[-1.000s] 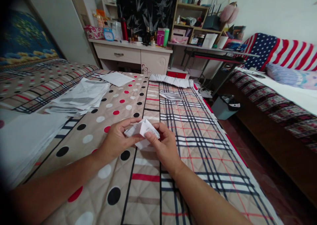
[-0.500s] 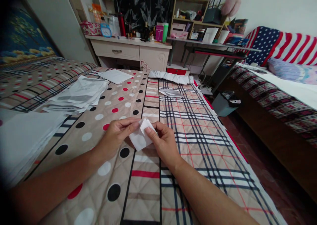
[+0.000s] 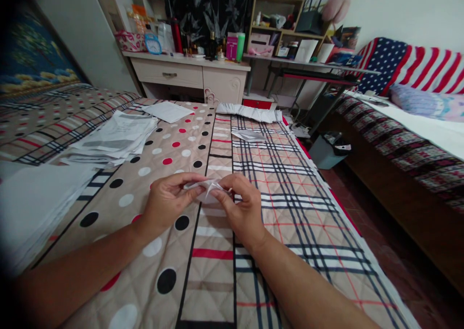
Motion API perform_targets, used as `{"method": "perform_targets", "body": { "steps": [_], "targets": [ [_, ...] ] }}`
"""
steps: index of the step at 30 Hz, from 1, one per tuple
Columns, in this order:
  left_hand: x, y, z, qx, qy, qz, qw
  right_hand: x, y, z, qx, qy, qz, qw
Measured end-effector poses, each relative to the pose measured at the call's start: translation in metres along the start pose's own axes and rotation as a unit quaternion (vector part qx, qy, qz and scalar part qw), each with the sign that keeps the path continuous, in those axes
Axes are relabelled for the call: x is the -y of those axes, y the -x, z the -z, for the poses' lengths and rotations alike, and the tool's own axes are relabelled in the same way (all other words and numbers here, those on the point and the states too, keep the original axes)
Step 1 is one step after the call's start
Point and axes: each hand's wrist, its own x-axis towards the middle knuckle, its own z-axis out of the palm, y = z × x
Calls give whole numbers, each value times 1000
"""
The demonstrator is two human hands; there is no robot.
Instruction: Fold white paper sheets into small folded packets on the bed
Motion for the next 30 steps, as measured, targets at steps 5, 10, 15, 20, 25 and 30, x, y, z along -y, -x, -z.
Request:
{"method": "perform_targets", "body": {
  "steps": [5, 10, 15, 20, 25, 30],
  "targets": [
    [-8, -1, 5, -19, -24, -149, 988, 3, 1, 6, -27, 69, 118, 990],
    [-10, -3, 6, -16, -44, -219, 975, 3, 2, 7, -6, 96, 156, 983],
    [-12, -1, 8, 33, -41, -168, 984, 4, 1, 9, 15, 107, 169, 980],
    [-14, -1, 13, 111, 44, -75, 990, 3, 0, 11, 5, 101, 172, 980],
    [-7, -4, 12, 121, 98, 46, 987, 3, 0, 12, 19, 86, 182, 979],
    [4, -11, 15, 134, 123, 52, 982, 2, -1, 11, 24, 76, 178, 981]
  ]
}}
